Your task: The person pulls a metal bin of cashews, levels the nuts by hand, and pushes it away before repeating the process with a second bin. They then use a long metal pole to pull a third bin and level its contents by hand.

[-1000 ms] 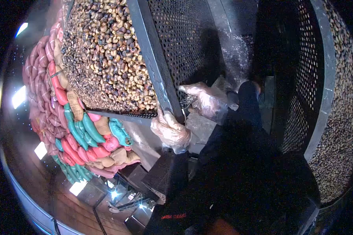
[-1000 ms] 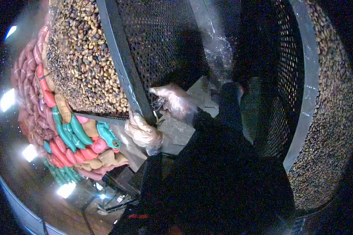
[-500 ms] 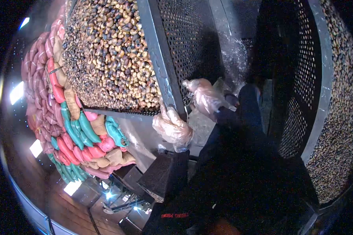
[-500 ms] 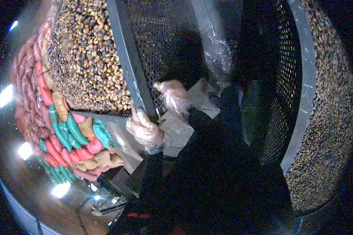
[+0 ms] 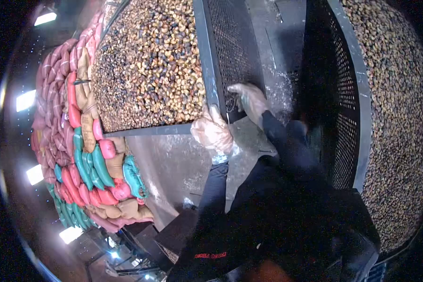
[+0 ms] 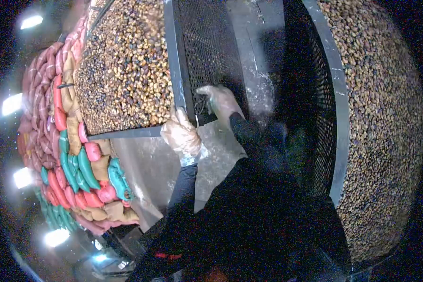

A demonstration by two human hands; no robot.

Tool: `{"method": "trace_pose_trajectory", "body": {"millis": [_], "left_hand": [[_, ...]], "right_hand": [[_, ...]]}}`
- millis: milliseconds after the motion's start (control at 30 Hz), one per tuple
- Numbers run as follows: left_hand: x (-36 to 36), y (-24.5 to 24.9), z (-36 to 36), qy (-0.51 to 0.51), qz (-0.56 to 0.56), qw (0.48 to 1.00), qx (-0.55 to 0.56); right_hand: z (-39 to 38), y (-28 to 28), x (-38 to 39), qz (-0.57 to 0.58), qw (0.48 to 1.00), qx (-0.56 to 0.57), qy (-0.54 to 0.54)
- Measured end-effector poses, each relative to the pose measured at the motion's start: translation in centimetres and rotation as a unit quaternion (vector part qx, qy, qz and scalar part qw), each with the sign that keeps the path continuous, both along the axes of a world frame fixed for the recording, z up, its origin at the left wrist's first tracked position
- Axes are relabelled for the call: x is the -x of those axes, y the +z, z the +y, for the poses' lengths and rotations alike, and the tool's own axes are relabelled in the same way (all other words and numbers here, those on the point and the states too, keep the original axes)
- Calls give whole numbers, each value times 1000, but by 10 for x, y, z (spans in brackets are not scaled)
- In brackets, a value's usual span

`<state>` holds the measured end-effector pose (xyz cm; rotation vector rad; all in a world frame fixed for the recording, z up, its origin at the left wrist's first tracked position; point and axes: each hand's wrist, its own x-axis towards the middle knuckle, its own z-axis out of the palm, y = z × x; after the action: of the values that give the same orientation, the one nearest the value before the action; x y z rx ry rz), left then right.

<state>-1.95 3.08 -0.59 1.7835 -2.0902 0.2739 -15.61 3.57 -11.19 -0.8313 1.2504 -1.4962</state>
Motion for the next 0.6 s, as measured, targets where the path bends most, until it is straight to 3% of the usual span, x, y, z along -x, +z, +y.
{"method": "trace_pose_trajectory", "body": {"millis": [100, 200, 300, 367, 433, 467, 500, 533, 600], "left_hand": [[-11, -14, -3, 0, -18, 999, 29], [-9, -26, -4, 21, -28, 992, 122], [-3, -11, -1, 33, -104, 990, 95], [-3, -16, -1, 26, -80, 990, 117], [0, -11, 2, 45, -97, 986, 125], [-2, -15, -1, 33, -104, 983, 150], [-4, -15, -1, 35, -99, 983, 152], [-4, -13, -1, 22, -92, 983, 155], [-5, -13, -2, 9, -85, 984, 159]], "right_hand": [[14, -32, -6, -261, 963, 72, -1], [25, -27, 25, -315, 940, 26, -130], [36, 4, 58, -362, 895, -19, -260], [40, 45, 54, -370, 892, -1, -260], [47, 54, 41, -237, 961, -91, -110], [52, 59, 16, -170, 972, -85, -141], [61, 88, 8, -183, 968, -142, -99], [57, 80, -3, -241, 955, -157, -69], [49, 60, -32, -365, 922, -99, -87]]}}
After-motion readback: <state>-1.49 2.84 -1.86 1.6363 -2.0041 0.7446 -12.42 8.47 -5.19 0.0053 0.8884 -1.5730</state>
